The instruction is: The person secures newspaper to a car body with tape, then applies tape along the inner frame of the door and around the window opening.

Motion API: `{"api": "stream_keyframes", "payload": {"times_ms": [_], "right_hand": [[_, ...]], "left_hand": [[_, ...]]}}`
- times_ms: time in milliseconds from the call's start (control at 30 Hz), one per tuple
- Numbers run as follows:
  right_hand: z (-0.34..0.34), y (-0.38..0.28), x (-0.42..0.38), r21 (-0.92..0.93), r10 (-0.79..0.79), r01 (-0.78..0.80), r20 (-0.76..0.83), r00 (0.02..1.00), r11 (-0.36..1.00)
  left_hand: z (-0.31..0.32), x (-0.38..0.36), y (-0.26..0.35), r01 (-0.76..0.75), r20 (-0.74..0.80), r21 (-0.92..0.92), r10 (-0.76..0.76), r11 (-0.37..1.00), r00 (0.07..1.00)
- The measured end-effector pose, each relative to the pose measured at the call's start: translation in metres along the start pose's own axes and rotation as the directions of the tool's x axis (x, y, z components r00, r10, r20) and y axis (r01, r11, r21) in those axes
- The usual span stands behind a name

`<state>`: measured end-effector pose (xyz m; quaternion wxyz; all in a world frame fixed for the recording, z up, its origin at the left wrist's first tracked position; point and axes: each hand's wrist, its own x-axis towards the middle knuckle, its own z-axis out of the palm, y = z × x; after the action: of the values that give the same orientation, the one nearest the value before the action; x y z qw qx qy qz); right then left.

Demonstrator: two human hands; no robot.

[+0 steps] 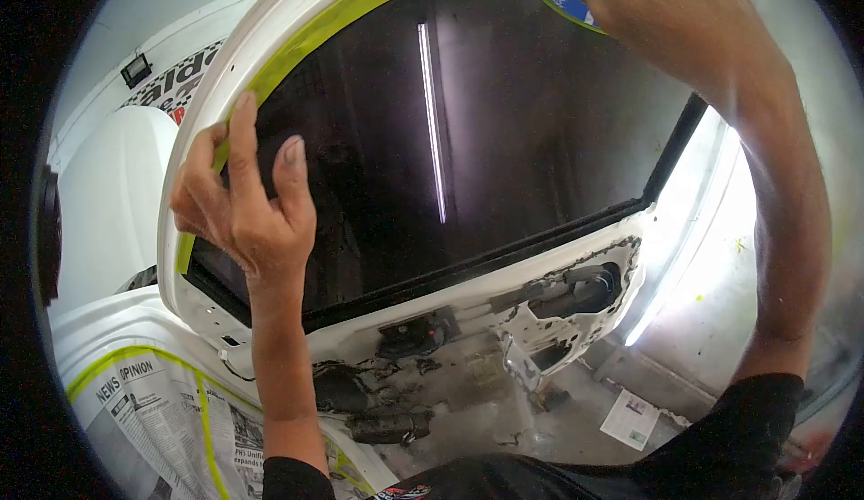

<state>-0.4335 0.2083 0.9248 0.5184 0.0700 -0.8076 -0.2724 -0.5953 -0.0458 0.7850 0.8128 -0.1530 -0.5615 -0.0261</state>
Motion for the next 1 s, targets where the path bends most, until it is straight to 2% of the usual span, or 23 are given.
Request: {"api": "stream_keyframes", "payload": {"times_ms": [67, 133, 200, 300, 367, 400, 500, 567, 633, 733, 833, 867, 933, 967, 1000], "right_hand": [[0.000, 0.001, -0.004, 0.013, -0.063, 0.064, -0.067, 0.996, 0.998], [0.006, 0.015, 0.000, 0.020, -0.077, 0.077, -0.009, 0.997, 0.997], [0.014, 0.018, -0.001, -0.001, -0.070, 0.070, -0.033, 0.997, 0.998], [0.029, 0.024, -0.010, -0.077, -0.151, 0.140, -0.175, 0.973, 0.987], [0.035, 0.018, -0.014, -0.087, -0.114, 0.094, -0.256, 0.960, 0.992], [0.032, 0.014, -0.014, -0.050, -0.061, 0.053, -0.163, 0.985, 0.997], [0.048, 0.016, -0.019, 0.037, -0.060, 0.075, -0.304, 0.951, 0.996], [0.050, 0.020, -0.023, 0.240, -0.008, 0.093, -0.334, 0.943, 0.966], [0.056, 0.025, -0.025, 0.464, 0.058, 0.136, -0.380, 0.923, 0.875], [0.046, 0.034, -0.033, 0.706, 0.070, 0.305, -0.448, 0.891, 0.639], [0.028, 0.062, -0.043, 0.925, 0.008, 0.217, -0.231, 0.973, 0.312], [0.031, 0.076, -0.044, 0.796, -0.087, 0.356, -0.362, 0.928, 0.490], [0.026, 0.106, -0.047, 0.438, -0.271, 0.369, -0.272, 0.924, 0.820], [0.023, 0.114, -0.050, 0.205, -0.339, 0.375, -0.191, 0.921, 0.904], [0.025, 0.116, -0.055, 0.033, -0.332, 0.341, -0.160, 0.930, 0.939]], "left_hand": [[-0.001, 0.001, -0.003, -0.031, 0.011, -0.024, 0.031, 0.999, 0.999], [0.003, 0.015, 0.010, -0.067, 0.026, -0.012, 0.067, 0.998, 0.997], [0.015, 0.034, 0.029, -0.117, 0.009, -0.012, 0.117, 0.993, 0.993], [0.022, 0.065, 0.067, -0.131, 0.030, 0.005, 0.131, 0.991, 0.991], [0.029, 0.078, 0.085, -0.153, 0.010, -0.001, 0.153, 0.988, 0.988], [0.031, 0.083, 0.093, -0.157, 0.009, 0.005, 0.157, 0.988, 0.988], [0.036, 0.092, 0.109, -0.159, 0.003, -0.006, 0.159, 0.987, 0.987], [0.042, 0.091, 0.112, -0.154, -0.045, -0.040, 0.153, 0.987, 0.987], [0.042, 0.090, 0.111, -0.166, -0.049, -0.021, 0.165, 0.986, 0.985], [0.040, 0.090, 0.111, -0.176, -0.041, 0.014, 0.176, 0.984, 0.983], [0.038, 0.090, 0.113, -0.170, -0.016, 0.038, 0.170, 0.985, 0.985], [0.038, 0.090, 0.114, -0.167, -0.009, 0.042, 0.167, 0.985, 0.986], [0.038, 0.089, 0.114, -0.176, 0.006, 0.073, 0.176, 0.982, 0.984], [0.037, 0.089, 0.115, -0.180, 0.012, 0.088, 0.180, 0.980, 0.984], [0.037, 0.089, 0.115, -0.183, 0.020, 0.095, 0.182, 0.978, 0.983]]}}
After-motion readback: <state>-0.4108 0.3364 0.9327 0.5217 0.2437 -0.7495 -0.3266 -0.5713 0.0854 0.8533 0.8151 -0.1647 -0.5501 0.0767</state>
